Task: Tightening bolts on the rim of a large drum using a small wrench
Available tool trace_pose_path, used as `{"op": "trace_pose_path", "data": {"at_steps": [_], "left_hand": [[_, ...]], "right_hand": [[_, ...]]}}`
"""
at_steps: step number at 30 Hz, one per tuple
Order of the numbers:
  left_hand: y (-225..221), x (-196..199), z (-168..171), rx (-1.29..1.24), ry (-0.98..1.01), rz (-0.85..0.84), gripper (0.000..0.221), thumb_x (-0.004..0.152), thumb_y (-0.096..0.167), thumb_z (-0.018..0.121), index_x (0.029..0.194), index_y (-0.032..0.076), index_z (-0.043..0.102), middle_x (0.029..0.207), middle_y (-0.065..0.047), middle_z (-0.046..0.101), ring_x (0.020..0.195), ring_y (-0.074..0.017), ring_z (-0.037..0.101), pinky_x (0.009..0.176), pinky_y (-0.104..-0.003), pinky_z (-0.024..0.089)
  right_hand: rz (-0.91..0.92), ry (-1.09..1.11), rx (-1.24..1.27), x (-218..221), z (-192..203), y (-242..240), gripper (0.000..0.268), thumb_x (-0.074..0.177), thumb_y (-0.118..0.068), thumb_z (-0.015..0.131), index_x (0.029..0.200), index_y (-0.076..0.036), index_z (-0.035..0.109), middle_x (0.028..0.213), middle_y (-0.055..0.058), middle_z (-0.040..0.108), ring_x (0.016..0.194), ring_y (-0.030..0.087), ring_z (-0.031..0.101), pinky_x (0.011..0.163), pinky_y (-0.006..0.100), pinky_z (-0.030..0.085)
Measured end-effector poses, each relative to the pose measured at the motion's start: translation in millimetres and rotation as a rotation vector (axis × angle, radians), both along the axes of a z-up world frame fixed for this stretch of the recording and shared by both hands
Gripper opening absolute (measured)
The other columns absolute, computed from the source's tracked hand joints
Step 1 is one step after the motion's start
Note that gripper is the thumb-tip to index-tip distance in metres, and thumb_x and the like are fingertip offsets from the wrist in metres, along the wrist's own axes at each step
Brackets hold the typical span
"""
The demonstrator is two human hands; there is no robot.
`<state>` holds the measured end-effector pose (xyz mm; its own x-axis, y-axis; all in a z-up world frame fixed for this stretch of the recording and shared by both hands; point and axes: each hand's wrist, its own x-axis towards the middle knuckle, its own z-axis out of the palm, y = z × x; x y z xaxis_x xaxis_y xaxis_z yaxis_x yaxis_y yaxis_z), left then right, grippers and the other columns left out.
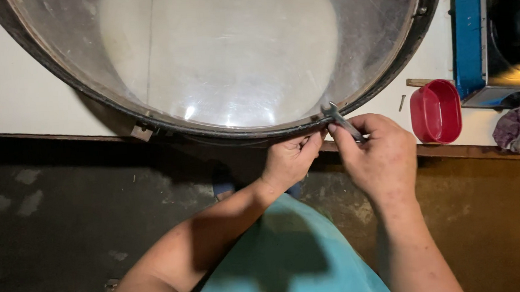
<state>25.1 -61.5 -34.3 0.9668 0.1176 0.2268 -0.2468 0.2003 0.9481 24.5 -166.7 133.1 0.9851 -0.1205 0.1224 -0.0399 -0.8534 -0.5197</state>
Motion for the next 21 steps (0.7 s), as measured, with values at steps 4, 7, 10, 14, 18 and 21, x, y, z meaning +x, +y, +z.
{"op": "trace_pose_path", "data": {"at_steps": [4,7,10,14,18,21], "left_hand": [[6,0,17,-0.002,-0.018,0.015,0.017,0.098,0.009,0.068,0.085,0.006,0.079,0.055,-0.003,0.065,0.052,-0.0086,0.062,0.053,-0.026,0.053],[-2,0,-1,-0.007,0.003,0.018,0.017,0.098,0.010,0.070,0.085,0.006,0.080,0.056,-0.004,0.067,0.053,-0.0097,0.065,0.052,-0.026,0.053],[7,-2,23,-0.017,-0.015,0.008,0.015,0.100,0.009,0.067,0.094,0.005,0.080,0.057,-0.005,0.067,0.053,-0.0102,0.063,0.054,-0.026,0.053],[6,1,15,0.045,-0.044,0.040,0.014,0.095,0.005,0.066,0.090,0.003,0.080,0.055,-0.006,0.065,0.052,-0.0137,0.064,0.052,-0.029,0.054],[17,2,50,0.002,-0.056,0.024,0.011,0.096,0.006,0.068,0.094,0.003,0.078,0.057,-0.005,0.067,0.053,-0.0103,0.063,0.055,-0.027,0.055],[10,0,25,0.020,-0.033,0.019,0.012,0.097,0.007,0.068,0.094,0.005,0.080,0.057,-0.005,0.068,0.054,-0.0113,0.066,0.053,-0.027,0.055]], "right_hand": [[0.014,0.016,0.033,-3,9,4,0.017,0.079,-0.012,0.081,0.095,-0.012,0.079,0.080,0.010,0.070,0.065,0.026,0.070,0.054,0.036,0.053],[-0.009,0.010,-0.034,-3,8,2,0.011,0.080,-0.016,0.083,0.086,-0.009,0.078,0.073,0.014,0.069,0.064,0.032,0.071,0.049,0.041,0.053],[0.045,-0.039,-0.001,-3,10,4,0.013,0.081,-0.012,0.081,0.094,-0.013,0.079,0.079,0.009,0.070,0.067,0.026,0.070,0.055,0.037,0.053],[0.060,-0.050,-0.037,-4,12,6,0.019,0.081,-0.017,0.087,0.091,-0.004,0.077,0.076,0.018,0.069,0.067,0.036,0.069,0.054,0.043,0.052],[0.060,-0.025,0.012,-6,13,3,0.027,0.077,-0.017,0.087,0.101,-0.008,0.078,0.082,0.013,0.071,0.069,0.031,0.069,0.058,0.040,0.053],[0.018,-0.044,-0.007,-4,8,4,0.009,0.082,-0.017,0.084,0.087,-0.012,0.078,0.073,0.011,0.069,0.069,0.030,0.070,0.057,0.039,0.053]]}}
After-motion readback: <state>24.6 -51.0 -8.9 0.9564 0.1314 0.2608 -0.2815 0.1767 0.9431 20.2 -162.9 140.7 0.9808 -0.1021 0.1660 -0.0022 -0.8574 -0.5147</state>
